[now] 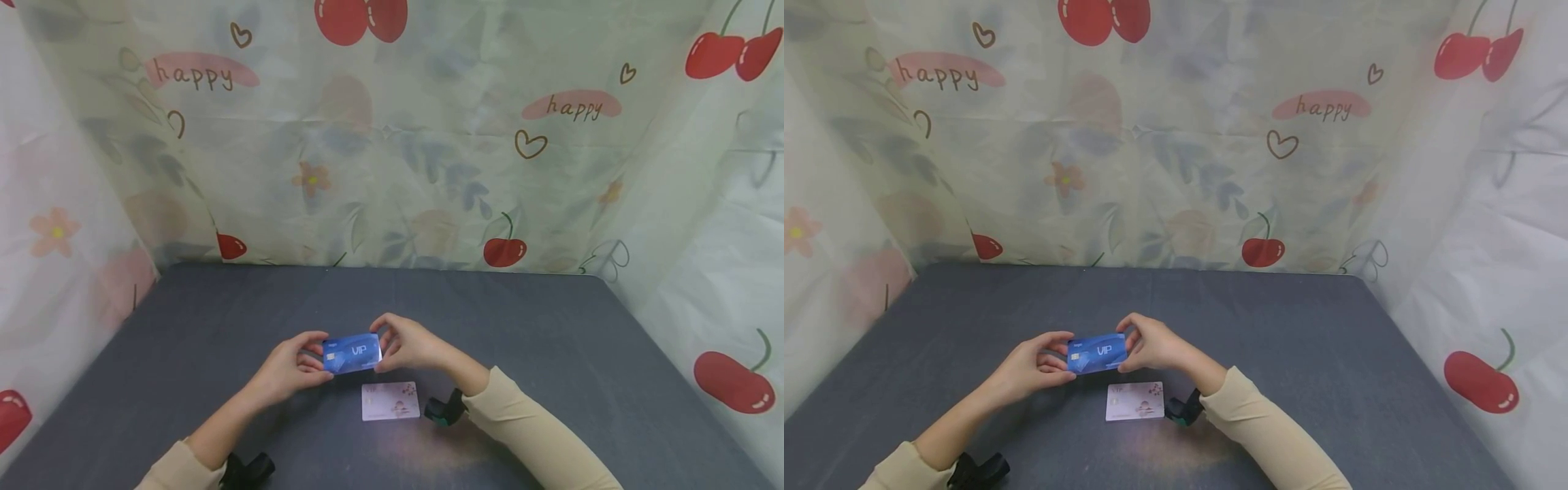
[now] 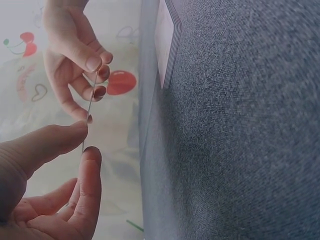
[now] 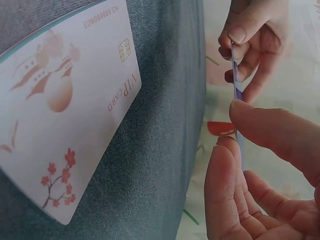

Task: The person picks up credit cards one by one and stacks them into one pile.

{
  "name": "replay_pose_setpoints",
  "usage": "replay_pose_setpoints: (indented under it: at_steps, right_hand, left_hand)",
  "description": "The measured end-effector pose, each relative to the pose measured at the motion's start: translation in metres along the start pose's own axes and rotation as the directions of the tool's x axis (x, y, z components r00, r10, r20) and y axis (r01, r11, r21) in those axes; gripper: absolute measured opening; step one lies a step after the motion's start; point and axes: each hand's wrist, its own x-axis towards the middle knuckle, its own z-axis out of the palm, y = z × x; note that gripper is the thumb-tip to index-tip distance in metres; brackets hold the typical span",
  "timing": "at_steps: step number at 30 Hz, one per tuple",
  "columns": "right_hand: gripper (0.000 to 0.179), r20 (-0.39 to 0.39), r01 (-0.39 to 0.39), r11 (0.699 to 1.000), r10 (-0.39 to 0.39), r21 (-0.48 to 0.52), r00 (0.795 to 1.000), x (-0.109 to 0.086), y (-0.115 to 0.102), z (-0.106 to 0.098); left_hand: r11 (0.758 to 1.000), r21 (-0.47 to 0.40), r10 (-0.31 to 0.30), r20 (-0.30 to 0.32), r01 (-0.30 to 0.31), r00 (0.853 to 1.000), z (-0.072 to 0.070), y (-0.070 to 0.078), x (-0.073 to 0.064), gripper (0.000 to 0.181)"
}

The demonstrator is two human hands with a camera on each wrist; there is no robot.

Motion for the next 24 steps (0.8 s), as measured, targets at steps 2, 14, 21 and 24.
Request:
replay_pose_setpoints:
  at_steps: [2,14,21,24]
  right_hand:
    - [0.056,0.000,-0.002,1.000,0.002,0.001,1.000,-0.0009,-0.0002,-0.0005]
    - [0.057,0.008,-0.007,1.000,0.007,0.006,1.000,-0.0030,0.0074,0.0006]
    - [0.056,-0.001,0.004,1.000,-0.004,0.001,1.000,-0.0056,0.0088,-0.0004]
    - [0.055,-0.001,0.004,1.000,-0.004,0.009,1.000,-0.0074,0.0080,-0.0015]
  left_hand:
    - [1.000,0.006,-0.003,-0.003,0.003,1.000,0.0007,0.0007,0.0002,0.064]
    - [1.000,0.009,-0.022,-0.005,0.022,1.000,0.0053,0.0023,0.0015,0.062]
    - [1.000,0.000,-0.010,0.008,0.010,1.000,0.0071,0.0027,0.0023,0.062]
    - [1.000,0.003,-0.007,0.006,0.007,1.000,0.0084,0.0022,0.0033,0.062]
